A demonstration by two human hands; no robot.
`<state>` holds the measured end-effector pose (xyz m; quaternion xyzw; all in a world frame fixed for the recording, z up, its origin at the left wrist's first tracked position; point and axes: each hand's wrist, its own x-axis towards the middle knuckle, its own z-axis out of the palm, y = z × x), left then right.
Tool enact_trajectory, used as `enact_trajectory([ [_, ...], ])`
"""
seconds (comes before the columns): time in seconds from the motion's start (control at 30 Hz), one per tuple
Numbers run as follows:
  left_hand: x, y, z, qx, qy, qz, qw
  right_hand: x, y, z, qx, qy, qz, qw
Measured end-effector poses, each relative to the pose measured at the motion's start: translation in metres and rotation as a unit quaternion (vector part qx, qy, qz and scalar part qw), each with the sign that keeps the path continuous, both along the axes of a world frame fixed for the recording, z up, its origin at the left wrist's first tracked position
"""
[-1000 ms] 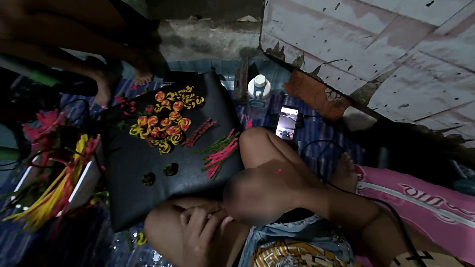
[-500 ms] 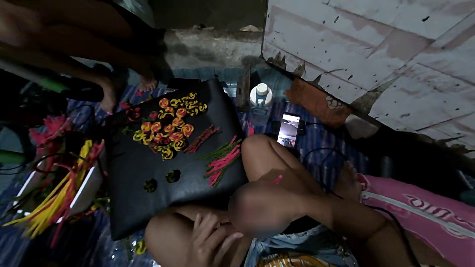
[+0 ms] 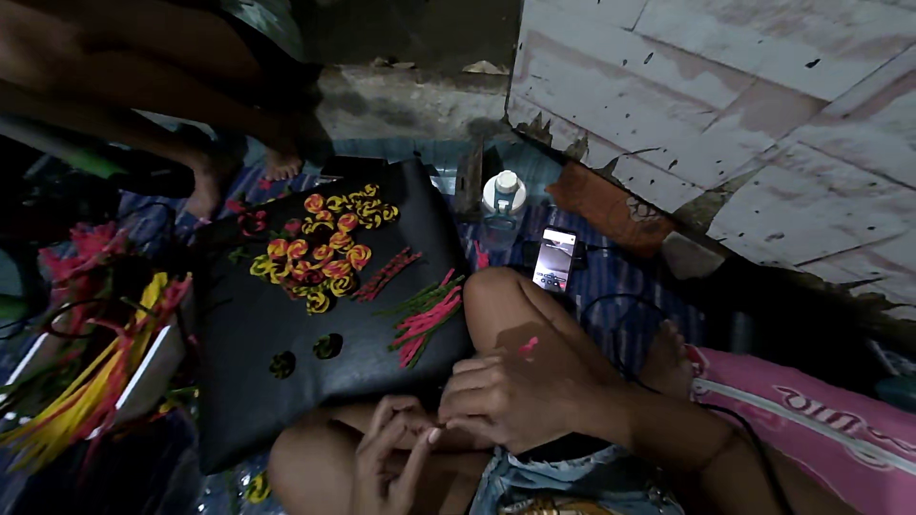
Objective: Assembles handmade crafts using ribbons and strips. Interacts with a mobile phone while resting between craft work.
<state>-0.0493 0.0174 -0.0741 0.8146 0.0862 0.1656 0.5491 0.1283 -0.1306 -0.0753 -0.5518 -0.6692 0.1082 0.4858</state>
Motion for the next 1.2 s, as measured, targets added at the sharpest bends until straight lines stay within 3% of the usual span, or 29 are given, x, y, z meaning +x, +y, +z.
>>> enact_trajectory([
  [0.1,0.003,0.004,0.005,-0.012,0.030,0.016,0.999,-0.001,0.006,-0.001,0.050,-0.114,-0.054,0.991],
  [0.17,0.002,0.002,0.008,-0.200,0.102,0.013,0.974,-0.002,0.009,0.000,0.073,-0.171,-0.072,0.980],
  [0.23,0.004,-0.002,0.012,-0.436,0.215,0.035,0.873,-0.003,0.010,-0.001,0.092,-0.205,-0.073,0.972],
  [0.3,0.004,-0.007,0.010,-0.543,0.276,0.058,0.791,-0.003,0.008,-0.008,0.082,-0.199,-0.056,0.975],
  [0.33,0.002,-0.010,0.008,-0.558,0.285,0.063,0.777,-0.003,0.006,-0.011,0.056,-0.174,-0.047,0.982],
  [0.37,0.001,-0.014,0.006,-0.555,0.283,0.067,0.780,-0.003,0.004,-0.012,0.025,-0.135,-0.039,0.990],
  [0.43,0.005,-0.019,0.003,-0.490,0.223,0.078,0.839,0.004,0.004,-0.011,-0.026,-0.036,-0.041,0.998],
  [0.5,0.013,-0.019,0.001,-0.329,0.094,0.084,0.936,0.007,0.006,-0.010,-0.006,0.090,-0.090,0.992],
  [0.57,0.030,-0.017,0.009,-0.149,-0.018,0.110,0.982,0.005,0.008,-0.001,0.028,0.241,-0.149,0.958],
  [0.63,0.047,-0.019,0.020,-0.062,-0.065,0.120,0.989,0.004,0.007,0.015,0.017,0.352,-0.196,0.915],
  [0.73,0.067,-0.030,0.028,-0.084,-0.045,0.101,0.990,0.004,0.007,0.022,-0.032,0.436,-0.234,0.868],
  [0.83,0.075,-0.028,0.027,-0.105,-0.008,0.077,0.991,0.010,0.005,0.020,-0.054,0.445,-0.235,0.862],
  [1.0,0.072,-0.011,0.025,-0.027,0.019,0.009,0.999,0.033,-0.001,0.003,-0.071,0.423,-0.160,0.889],
  [1.2,0.068,-0.004,0.029,0.116,0.010,-0.016,0.993,0.038,-0.002,0.000,-0.147,0.536,-0.115,0.824],
])
